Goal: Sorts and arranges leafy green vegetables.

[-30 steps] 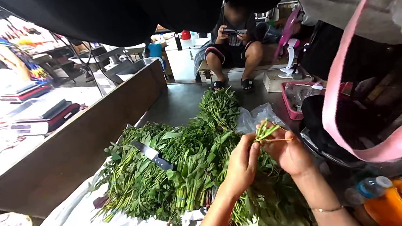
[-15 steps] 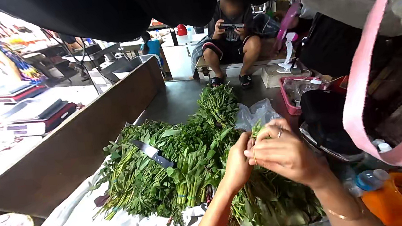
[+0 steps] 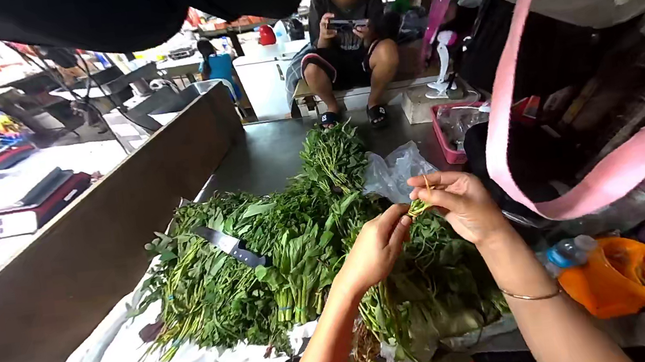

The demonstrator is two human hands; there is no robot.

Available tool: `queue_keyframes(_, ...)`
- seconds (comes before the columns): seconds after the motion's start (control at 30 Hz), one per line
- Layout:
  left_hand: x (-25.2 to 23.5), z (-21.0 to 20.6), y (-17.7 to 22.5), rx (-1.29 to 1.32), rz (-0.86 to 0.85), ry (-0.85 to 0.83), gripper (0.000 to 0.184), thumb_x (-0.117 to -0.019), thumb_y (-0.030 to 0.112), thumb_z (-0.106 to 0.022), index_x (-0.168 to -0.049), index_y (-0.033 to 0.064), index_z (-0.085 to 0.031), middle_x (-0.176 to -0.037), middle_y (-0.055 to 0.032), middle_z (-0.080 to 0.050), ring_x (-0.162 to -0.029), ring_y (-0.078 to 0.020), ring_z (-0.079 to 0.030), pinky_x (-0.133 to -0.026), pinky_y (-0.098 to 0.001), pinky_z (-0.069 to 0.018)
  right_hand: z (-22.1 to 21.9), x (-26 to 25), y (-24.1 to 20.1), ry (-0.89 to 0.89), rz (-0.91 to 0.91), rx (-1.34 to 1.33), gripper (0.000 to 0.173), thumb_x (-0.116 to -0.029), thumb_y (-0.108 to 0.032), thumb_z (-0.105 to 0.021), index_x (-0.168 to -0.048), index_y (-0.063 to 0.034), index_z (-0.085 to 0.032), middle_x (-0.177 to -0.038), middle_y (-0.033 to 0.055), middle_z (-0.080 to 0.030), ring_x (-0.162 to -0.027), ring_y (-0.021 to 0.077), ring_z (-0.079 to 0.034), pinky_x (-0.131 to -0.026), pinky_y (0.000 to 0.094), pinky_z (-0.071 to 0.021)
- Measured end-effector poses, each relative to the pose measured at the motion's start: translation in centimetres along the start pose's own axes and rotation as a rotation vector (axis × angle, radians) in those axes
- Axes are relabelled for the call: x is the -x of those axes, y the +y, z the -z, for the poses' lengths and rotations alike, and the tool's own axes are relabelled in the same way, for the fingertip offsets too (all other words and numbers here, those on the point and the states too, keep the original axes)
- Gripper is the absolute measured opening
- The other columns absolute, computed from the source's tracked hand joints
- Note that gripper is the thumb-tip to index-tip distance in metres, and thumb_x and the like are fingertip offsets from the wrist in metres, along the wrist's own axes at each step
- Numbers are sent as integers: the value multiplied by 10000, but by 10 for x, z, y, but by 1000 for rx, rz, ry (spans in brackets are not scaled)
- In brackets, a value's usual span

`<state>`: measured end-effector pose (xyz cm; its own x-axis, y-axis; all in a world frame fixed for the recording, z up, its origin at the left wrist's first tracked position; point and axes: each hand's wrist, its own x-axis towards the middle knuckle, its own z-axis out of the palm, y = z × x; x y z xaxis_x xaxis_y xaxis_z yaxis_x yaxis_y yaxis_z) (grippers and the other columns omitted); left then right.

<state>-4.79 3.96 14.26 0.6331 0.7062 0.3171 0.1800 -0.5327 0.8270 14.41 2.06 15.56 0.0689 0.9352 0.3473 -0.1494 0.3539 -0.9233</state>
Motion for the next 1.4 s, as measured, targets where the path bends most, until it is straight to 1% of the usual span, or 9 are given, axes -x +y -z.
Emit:
queue_keyframes(0.17, -6, -18, -6, 22, 83, -3, 348, -1092, 162, -359, -1201, -44, -617, -847, -46, -634, -755, -81, -625, -747, -271, -551, -5, 0, 0, 16, 49, 648, 61, -908, -35, -676, -927, 12, -710, -840, 99, -692, -743, 162, -660, -703, 360, -569)
queue_keyframes(0.33, -9, -17, -8, -62, 25, 269, 398, -1030, 327, -553, -1315, 53, -596, -842, 13, -663, -642, -32, -581, -599, -252, -524, 11, 38, 36, 224, 153, 297, 365, -1066, -274, -491, -1276, 11, -580, -1060, 77, -678, -897, 103, -668, -803, 297, -582)
queue_keyframes(0.6, -39, 145, 27, 41, -229, 377, 250, -1075, 388, -480, -1209, 211, -595, -856, 125, -620, -676, -26, -594, -601, -206, -535, 198, 182, 144, 356, -741, 1251, 355, -999, -202, -618, -1308, -37, -672, -1375, 262, -593, -1290, 450, -555, -1079, 642, -429)
queue_keyframes(0.77, -48, 96, 74, -385, -83, 69, 325, -1027, 288, -520, -1206, 43, -634, -882, 53, -668, -737, 1, -640, -698, -233, -577, 233, 206, 186, 321, -853, 1266, 556, -954, -47, -650, -1491, -49, -509, -1425, 312, -541, -1318, 502, -524, -1091, 659, -409)
queue_keyframes(0.93, -46, 11, 4, -249, 178, -337, 303, -1062, 174, -512, -1306, 23, -608, -963, -85, -708, -814, -147, -694, -790, -352, -594, 232, 211, 179, 319, -755, 1285, 553, -934, -19, -664, -1470, -24, -529, -1418, 332, -535, -1290, 529, -536, -1060, 692, -426)
queue_keyframes(1.13, -28, -9, -5, -211, 181, -242, 446, -1103, 304, -430, -1420, 5, -521, -989, -126, -660, -791, -168, -619, -786, -346, -534, 210, 229, 89, 264, -649, 1147, 542, -963, -38, -632, -1484, 26, -497, -1390, 383, -530, -1269, 589, -517, -1058, 740, -378)
queue_keyframes(1.2, -26, -10, -7, -231, 170, -185, 418, -1100, 295, -437, -1356, -14, -556, -936, -122, -648, -759, -175, -606, -756, -353, -527, 184, 217, 62, 221, -609, 984, 530, -992, -84, -578, -1497, 31, -468, -1343, 342, -584, -1181, 500, -609, -1022, 664, -448)
queue_keyframes(1.3, -22, -16, -9, -272, 158, -133, 395, -1097, 286, -449, -1303, -21, -585, -953, -145, -663, -802, -213, -632, -794, -397, -534, 133, 187, 55, 237, -500, 754, 521, -1015, -284, -513, -1412, 53, -492, -814, 145, -625, -609, 215, -608, -590, 432, -553)
queue_keyframes(1.4, -18, -27, -15, -341, 73, -46, 380, -1089, 274, -472, -1266, -30, -616, -930, -170, -685, -810, -269, -675, -791, -447, -556, 82, 151, 51, 200, -342, 701, 564, -995, -443, -568, -1382, -34, -596, -785, 80, -671, -537, 138, -575, -533, 385, -541)
